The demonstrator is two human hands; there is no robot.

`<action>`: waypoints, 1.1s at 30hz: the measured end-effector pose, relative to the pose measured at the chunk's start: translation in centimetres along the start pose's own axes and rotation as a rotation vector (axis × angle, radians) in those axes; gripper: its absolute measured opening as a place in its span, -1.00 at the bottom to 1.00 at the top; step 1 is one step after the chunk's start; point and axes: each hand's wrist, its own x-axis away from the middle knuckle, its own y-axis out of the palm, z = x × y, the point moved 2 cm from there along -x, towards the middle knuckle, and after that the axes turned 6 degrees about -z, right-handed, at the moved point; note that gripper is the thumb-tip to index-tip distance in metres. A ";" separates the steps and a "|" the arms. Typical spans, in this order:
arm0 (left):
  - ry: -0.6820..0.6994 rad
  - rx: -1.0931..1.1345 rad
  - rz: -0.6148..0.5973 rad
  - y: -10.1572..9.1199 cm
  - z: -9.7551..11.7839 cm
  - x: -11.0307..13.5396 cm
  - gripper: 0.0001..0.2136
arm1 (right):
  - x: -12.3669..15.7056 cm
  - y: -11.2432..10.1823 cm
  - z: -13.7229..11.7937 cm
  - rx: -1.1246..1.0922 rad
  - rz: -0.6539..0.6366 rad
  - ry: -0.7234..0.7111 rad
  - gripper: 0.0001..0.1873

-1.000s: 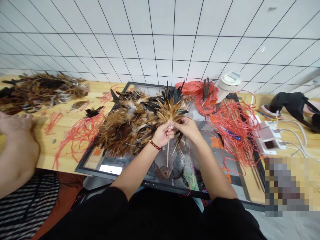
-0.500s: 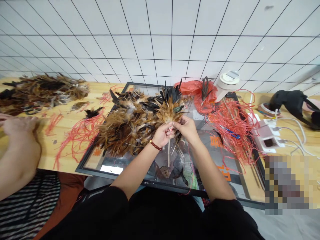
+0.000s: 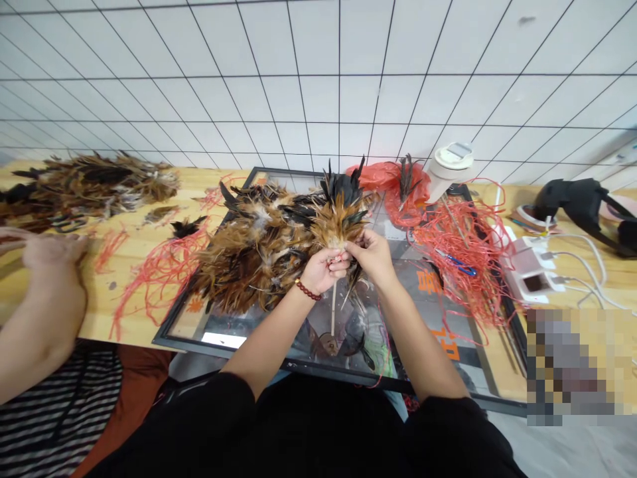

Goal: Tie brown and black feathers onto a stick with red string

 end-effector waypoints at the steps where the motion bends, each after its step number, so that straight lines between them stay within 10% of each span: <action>1: 0.007 -0.007 -0.001 0.2 0.1 0.1 -0.97 | 0.1 0.0 -0.2 0.001 0.015 -0.018 -0.63; 4: 0.042 -0.062 0.044 0.8 0.5 0.4 -0.91 | 0.9 -0.4 -1.1 -0.062 -0.014 -0.010 -0.50; 9: 0.051 -0.202 0.048 2.0 1.4 0.7 -0.86 | 3.2 -2.2 -1.9 -0.147 -0.387 0.393 -0.45; 19: 0.052 -0.330 0.050 3.7 -0.8 0.5 -0.81 | 3.4 -2.3 -3.4 0.005 0.074 -0.004 -0.52; 27: -0.015 -0.160 0.091 2.9 -1.3 0.8 -0.51 | 5.2 -2.1 -3.8 -0.147 -0.094 0.105 -0.53; 33: 0.036 -0.242 0.038 3.2 -2.2 1.2 -0.57 | 4.7 -1.6 -2.7 -0.029 0.053 -0.022 -0.59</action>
